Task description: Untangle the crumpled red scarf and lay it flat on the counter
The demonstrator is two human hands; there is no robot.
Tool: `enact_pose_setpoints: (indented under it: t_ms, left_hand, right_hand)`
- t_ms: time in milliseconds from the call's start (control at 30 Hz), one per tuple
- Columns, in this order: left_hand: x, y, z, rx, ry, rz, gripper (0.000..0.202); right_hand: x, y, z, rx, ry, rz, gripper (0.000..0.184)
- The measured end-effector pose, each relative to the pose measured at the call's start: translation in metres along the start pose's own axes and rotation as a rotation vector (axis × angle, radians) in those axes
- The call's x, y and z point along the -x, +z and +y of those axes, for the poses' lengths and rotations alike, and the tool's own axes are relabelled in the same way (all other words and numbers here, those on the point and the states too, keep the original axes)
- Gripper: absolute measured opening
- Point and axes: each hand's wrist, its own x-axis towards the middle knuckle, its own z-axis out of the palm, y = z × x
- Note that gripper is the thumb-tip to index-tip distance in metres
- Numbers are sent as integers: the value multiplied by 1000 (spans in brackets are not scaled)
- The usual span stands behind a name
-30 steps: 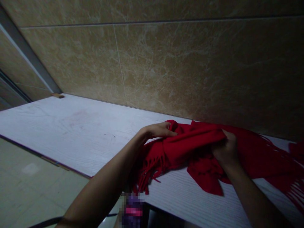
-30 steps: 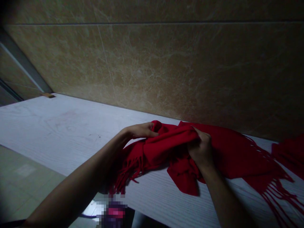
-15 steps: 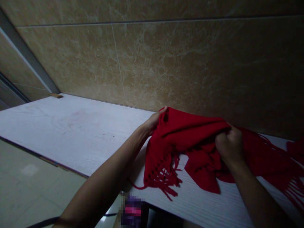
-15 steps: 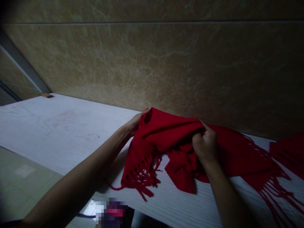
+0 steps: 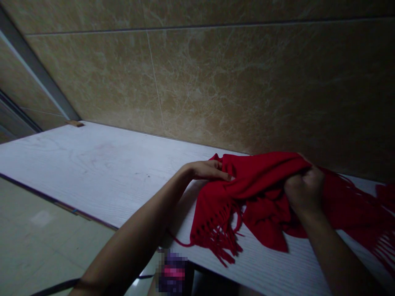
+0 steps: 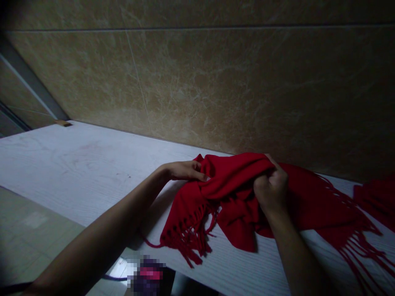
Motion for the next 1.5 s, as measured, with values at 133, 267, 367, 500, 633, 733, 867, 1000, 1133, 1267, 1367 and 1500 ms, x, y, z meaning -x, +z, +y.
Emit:
enact_pose_setpoints:
  t_ms: [133, 267, 367, 500, 633, 733, 867, 1000, 1133, 1267, 1367, 1500]
  left_hand:
    - [-3, 3, 3, 85, 84, 94, 19]
    - [-5, 4, 11, 369, 204, 200, 8]
    - [-3, 0, 17, 476, 232, 264, 12]
    - [-1, -3, 20, 499, 272, 335, 26]
    - [-2, 1, 16, 392, 359, 366, 33]
    - [-2, 6, 16, 295, 413, 351, 37]
    - [-1, 10, 17, 219, 443, 322, 40]
    - [-4, 7, 12, 216, 425, 298, 33]
    - [-10, 0, 3, 241, 284, 278, 24]
    - [-11, -1, 0, 264, 231, 282, 26]
    - [-10, -1, 3, 308, 275, 346, 19]
    - [-9, -2, 8, 372, 321, 452, 14]
  right_hand:
    - [-1, -2, 2, 1, -3, 14, 16]
    - [-2, -2, 9, 2, 15, -18, 17]
    - [-1, -1, 14, 34, 5, -103, 24]
    - [0, 1, 17, 88, -102, -164, 50]
    - [2, 5, 15, 188, -267, -274, 74]
    - [4, 7, 11, 204, -378, -365, 83]
    - [6, 7, 3, 211, -456, -410, 71]
    - [7, 8, -5, 157, -521, -452, 35]
    - [8, 7, -9, 60, -460, -438, 27]
    - [7, 2, -9, 42, -279, -310, 26]
    - [6, 0, -9, 46, -185, -195, 28]
    - [3, 0, -9, 80, -133, -89, 28]
